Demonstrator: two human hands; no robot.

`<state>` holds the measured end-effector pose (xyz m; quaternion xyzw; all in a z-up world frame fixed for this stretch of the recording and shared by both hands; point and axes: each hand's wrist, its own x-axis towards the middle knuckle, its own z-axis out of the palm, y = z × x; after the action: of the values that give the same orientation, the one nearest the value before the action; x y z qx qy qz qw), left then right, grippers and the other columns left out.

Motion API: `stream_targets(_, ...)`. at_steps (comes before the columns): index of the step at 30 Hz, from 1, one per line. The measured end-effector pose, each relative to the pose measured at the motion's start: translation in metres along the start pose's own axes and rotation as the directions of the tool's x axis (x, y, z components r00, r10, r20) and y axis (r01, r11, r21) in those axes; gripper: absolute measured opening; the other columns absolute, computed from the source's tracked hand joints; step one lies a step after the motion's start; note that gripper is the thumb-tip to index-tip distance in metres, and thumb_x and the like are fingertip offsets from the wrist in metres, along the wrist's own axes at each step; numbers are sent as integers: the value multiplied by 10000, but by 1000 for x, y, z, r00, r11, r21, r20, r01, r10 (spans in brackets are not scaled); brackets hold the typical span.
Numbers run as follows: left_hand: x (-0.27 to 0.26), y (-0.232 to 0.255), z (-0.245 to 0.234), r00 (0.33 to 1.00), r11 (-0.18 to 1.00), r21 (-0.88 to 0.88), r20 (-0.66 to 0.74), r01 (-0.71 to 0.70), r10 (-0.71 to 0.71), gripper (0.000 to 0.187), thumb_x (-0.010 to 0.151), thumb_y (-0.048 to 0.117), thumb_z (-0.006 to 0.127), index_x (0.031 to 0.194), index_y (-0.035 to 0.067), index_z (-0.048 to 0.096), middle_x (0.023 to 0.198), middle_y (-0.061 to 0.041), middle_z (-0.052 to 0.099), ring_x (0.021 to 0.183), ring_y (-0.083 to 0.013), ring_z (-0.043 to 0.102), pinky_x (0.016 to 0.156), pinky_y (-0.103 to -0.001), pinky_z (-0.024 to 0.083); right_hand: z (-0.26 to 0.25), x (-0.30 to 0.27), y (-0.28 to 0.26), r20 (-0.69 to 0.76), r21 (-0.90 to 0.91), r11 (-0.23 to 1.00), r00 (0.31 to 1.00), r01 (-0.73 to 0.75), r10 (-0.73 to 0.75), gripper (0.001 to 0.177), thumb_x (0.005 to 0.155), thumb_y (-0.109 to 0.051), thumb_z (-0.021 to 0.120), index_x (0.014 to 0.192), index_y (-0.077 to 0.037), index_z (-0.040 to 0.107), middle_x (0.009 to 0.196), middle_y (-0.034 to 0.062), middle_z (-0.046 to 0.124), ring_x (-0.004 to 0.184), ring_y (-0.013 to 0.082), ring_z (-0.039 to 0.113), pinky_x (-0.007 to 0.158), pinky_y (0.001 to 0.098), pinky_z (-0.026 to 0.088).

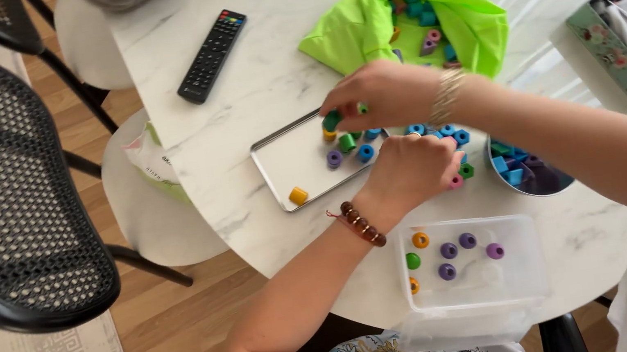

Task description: Sort colorful blocks and rings into different groups or containers on a table.

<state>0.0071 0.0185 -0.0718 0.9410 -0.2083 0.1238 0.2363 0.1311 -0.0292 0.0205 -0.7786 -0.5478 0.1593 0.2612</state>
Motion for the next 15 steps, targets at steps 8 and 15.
stream_targets(8, 1, -23, 5, 980, 996, 84, -192, -38, 53, 350, 995, 358, 685, 694, 180, 713, 562, -7, 609, 584, -243, 704, 582, -460, 586, 56, 51, 49, 103, -496, 865, 994, 77, -30, 295, 915, -466, 849, 1106, -263, 752, 988, -55, 685, 983, 213, 700, 858, 387, 623)
stream_targets(15, 6, -20, -4, 962, 994, 106, -268, -23, 51, 332, 1014, 355, 765, 801, 116, 679, 746, -53, 688, 603, -208, 653, 557, -352, 505, -53, -8, 39, -217, -428, 888, 973, -169, 80, 218, 1048, -203, 798, 1229, -81, 805, 1186, 87, 750, 812, 228, 731, 723, 360, 618)
